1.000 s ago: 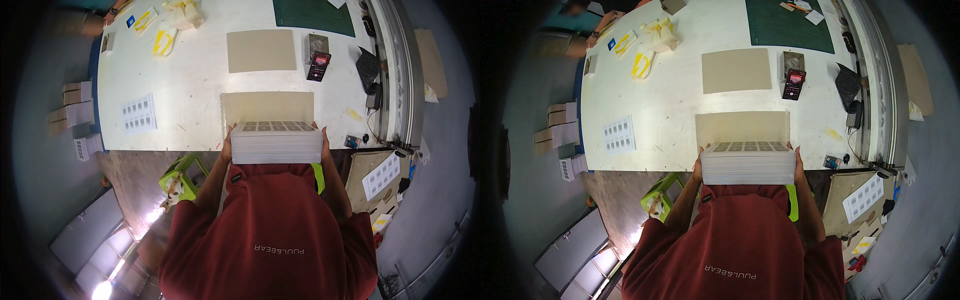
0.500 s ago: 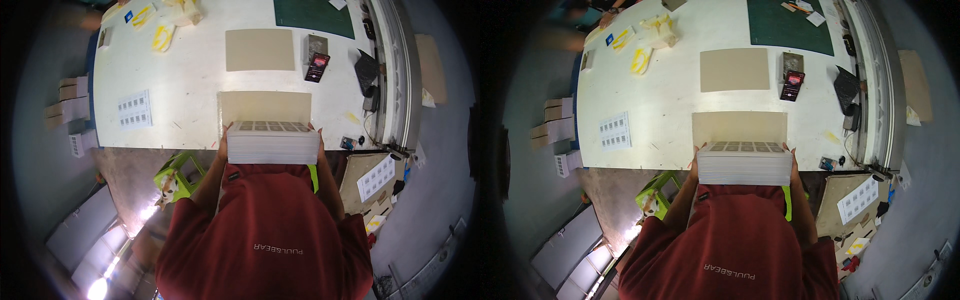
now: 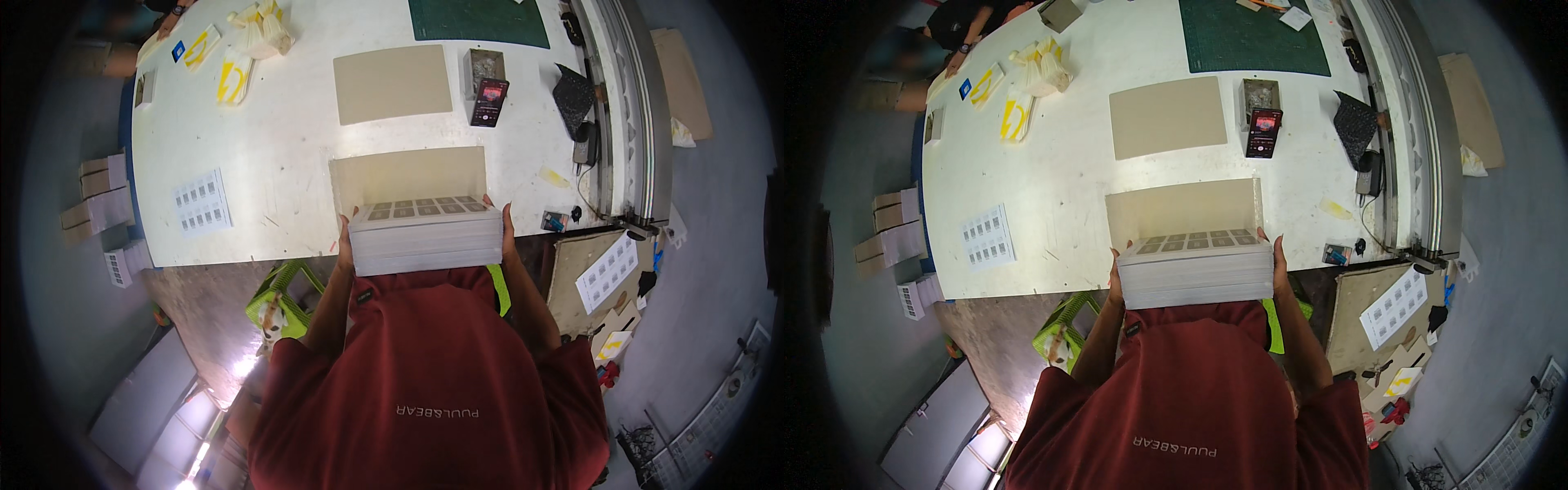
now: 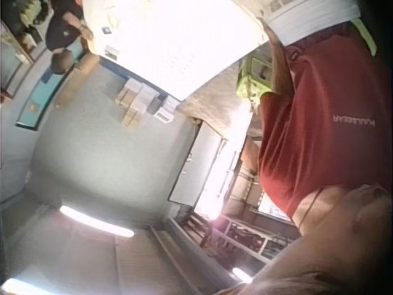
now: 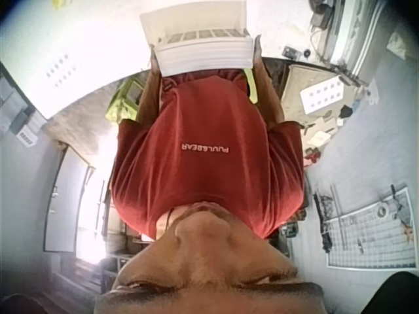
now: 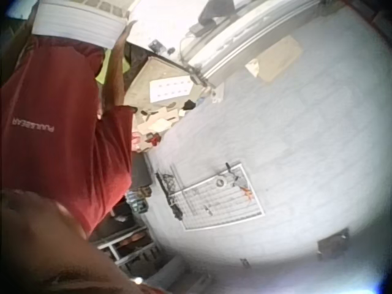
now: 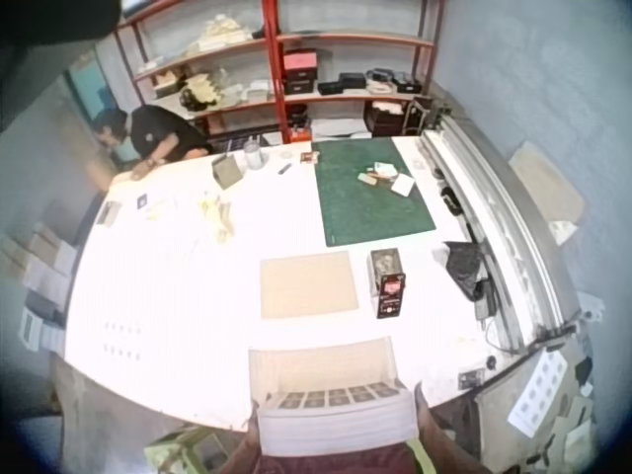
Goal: The person picks up sheets of stickers from a table, carries them to a blue pallet, stacks them, and then returns to the table to handle more sticker sheets. The person also briefly touches a cat on a stool.
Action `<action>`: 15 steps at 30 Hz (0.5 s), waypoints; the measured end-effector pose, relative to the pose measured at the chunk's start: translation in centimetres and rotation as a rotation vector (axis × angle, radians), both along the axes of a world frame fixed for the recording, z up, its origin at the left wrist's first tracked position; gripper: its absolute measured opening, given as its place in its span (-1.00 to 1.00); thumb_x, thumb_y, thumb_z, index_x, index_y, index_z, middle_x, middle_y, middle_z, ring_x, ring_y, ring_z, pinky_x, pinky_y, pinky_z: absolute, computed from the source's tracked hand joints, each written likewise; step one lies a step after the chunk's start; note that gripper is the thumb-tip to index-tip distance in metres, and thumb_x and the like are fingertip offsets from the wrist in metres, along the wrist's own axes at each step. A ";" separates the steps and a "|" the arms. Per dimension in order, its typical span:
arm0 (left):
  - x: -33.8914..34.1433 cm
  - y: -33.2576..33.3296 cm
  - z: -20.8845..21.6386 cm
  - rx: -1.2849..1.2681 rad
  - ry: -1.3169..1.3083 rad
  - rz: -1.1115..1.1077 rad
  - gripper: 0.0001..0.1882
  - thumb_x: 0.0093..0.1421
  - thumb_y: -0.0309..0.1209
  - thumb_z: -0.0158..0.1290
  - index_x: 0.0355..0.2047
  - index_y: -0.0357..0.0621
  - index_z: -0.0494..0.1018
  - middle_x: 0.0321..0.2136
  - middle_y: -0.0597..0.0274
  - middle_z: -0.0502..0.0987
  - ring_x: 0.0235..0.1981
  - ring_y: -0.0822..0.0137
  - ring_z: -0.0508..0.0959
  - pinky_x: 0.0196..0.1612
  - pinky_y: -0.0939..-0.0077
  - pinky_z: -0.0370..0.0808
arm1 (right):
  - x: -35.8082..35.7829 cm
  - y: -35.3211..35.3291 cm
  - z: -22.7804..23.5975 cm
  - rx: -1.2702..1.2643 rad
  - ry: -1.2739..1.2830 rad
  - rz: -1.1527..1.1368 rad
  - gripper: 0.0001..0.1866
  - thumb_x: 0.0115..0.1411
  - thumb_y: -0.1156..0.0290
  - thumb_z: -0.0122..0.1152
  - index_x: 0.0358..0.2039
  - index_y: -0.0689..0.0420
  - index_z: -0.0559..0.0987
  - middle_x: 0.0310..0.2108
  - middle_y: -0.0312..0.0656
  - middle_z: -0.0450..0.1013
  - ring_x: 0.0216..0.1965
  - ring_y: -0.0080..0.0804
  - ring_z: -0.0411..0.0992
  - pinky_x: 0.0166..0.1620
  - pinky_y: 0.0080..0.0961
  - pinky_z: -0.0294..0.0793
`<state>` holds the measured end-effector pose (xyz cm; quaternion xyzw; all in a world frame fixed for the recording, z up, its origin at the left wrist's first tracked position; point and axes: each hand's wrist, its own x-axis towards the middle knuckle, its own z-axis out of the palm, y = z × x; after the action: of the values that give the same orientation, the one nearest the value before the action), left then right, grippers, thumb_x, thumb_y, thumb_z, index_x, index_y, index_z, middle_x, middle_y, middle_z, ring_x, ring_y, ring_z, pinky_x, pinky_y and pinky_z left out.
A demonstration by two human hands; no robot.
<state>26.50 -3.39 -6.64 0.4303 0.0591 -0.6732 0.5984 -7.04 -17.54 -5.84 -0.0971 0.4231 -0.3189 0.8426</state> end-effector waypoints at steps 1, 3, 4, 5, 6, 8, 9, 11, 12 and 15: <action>-0.1 0.1 0.1 0.003 -0.004 0.000 -0.17 0.32 0.23 -0.48 0.38 -0.09 -0.20 0.28 -0.03 0.13 0.26 0.09 0.21 0.28 0.23 0.20 | 0.0 0.1 -0.1 -0.004 -0.001 0.012 -0.15 0.27 -0.31 -0.32 0.35 0.08 0.06 0.29 -0.08 0.13 0.26 -0.21 0.14 0.29 -0.28 0.09; 0.0 0.2 0.2 0.010 -0.016 -0.009 -0.18 0.32 0.23 -0.48 0.38 -0.08 -0.19 0.28 -0.03 0.13 0.26 0.09 0.22 0.28 0.23 0.20 | -0.1 -0.2 -0.4 -0.019 0.000 0.035 -0.17 0.28 -0.30 -0.33 0.35 0.06 0.07 0.29 -0.08 0.13 0.27 -0.21 0.14 0.30 -0.28 0.09; 0.1 0.1 0.1 0.010 -0.021 -0.015 -0.18 0.32 0.23 -0.49 0.38 -0.08 -0.19 0.28 -0.03 0.13 0.26 0.09 0.22 0.28 0.24 0.21 | -0.2 -0.2 -0.8 -0.018 0.006 0.041 -0.18 0.29 -0.29 -0.33 0.35 0.04 0.07 0.29 -0.08 0.12 0.27 -0.21 0.14 0.29 -0.28 0.10; 0.1 0.1 -0.2 0.008 -0.018 -0.021 -0.18 0.32 0.23 -0.49 0.38 -0.08 -0.19 0.28 -0.03 0.14 0.25 0.09 0.23 0.28 0.24 0.21 | -0.3 -0.2 -1.1 -0.018 0.013 0.046 -0.20 0.29 -0.28 -0.33 0.35 0.03 0.07 0.29 -0.09 0.12 0.27 -0.21 0.13 0.29 -0.28 0.10; 0.2 0.0 -0.6 0.005 -0.015 -0.027 -0.18 0.32 0.23 -0.49 0.38 -0.07 -0.19 0.28 -0.03 0.14 0.25 0.08 0.24 0.27 0.24 0.22 | -0.4 -0.3 -1.4 -0.018 0.019 0.052 -0.21 0.30 -0.27 -0.32 0.35 0.02 0.07 0.29 -0.09 0.12 0.27 -0.21 0.13 0.29 -0.27 0.10; 0.6 0.0 -1.2 -0.013 -0.026 -0.061 -0.16 0.30 0.24 -0.48 0.38 -0.08 -0.22 0.28 -0.03 0.13 0.25 0.09 0.23 0.27 0.24 0.22 | -0.7 -0.6 -1.8 -0.040 0.059 0.123 -0.23 0.31 -0.25 -0.32 0.35 0.01 0.08 0.29 -0.09 0.13 0.27 -0.21 0.14 0.29 -0.27 0.12; 0.6 0.2 -1.3 -0.027 -0.035 -0.089 -0.14 0.29 0.25 -0.46 0.38 -0.09 -0.25 0.28 -0.03 0.12 0.26 0.09 0.21 0.27 0.24 0.21 | -0.9 -0.7 -1.6 -0.049 0.084 0.159 -0.24 0.31 -0.25 -0.32 0.35 0.00 0.08 0.29 -0.09 0.13 0.26 -0.22 0.14 0.28 -0.27 0.13; 0.9 0.1 -1.8 -0.030 -0.038 -0.127 -0.12 0.28 0.26 -0.44 0.38 -0.10 -0.28 0.28 -0.02 0.12 0.26 0.10 0.20 0.26 0.24 0.22 | -1.3 -1.4 -1.2 -0.048 0.129 0.226 -0.23 0.30 -0.25 -0.31 0.35 0.00 0.09 0.29 -0.09 0.14 0.26 -0.21 0.16 0.28 -0.27 0.14; 1.1 -0.2 -2.0 -0.017 -0.030 -0.140 -0.12 0.28 0.26 -0.44 0.38 -0.10 -0.28 0.26 -0.02 0.14 0.26 0.10 0.21 0.26 0.24 0.23 | -1.4 -1.7 -1.1 -0.044 0.153 0.258 -0.23 0.30 -0.25 -0.30 0.35 0.00 0.10 0.29 -0.09 0.14 0.25 -0.21 0.16 0.28 -0.27 0.14; 1.2 -1.0 -2.9 0.056 -0.050 -0.118 -0.12 0.28 0.26 -0.45 0.38 -0.08 -0.28 0.24 -0.02 0.17 0.24 0.09 0.24 0.24 0.22 0.25 | -1.1 -2.0 -2.3 0.062 0.121 0.203 -0.19 0.28 -0.28 -0.28 0.37 0.02 0.03 0.31 -0.08 0.10 0.29 -0.22 0.09 0.29 -0.28 0.10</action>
<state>27.69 -4.38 -9.52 0.4663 0.0375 -0.6945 0.5467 -8.18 -19.50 -8.15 -0.1324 0.4709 -0.2121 0.8460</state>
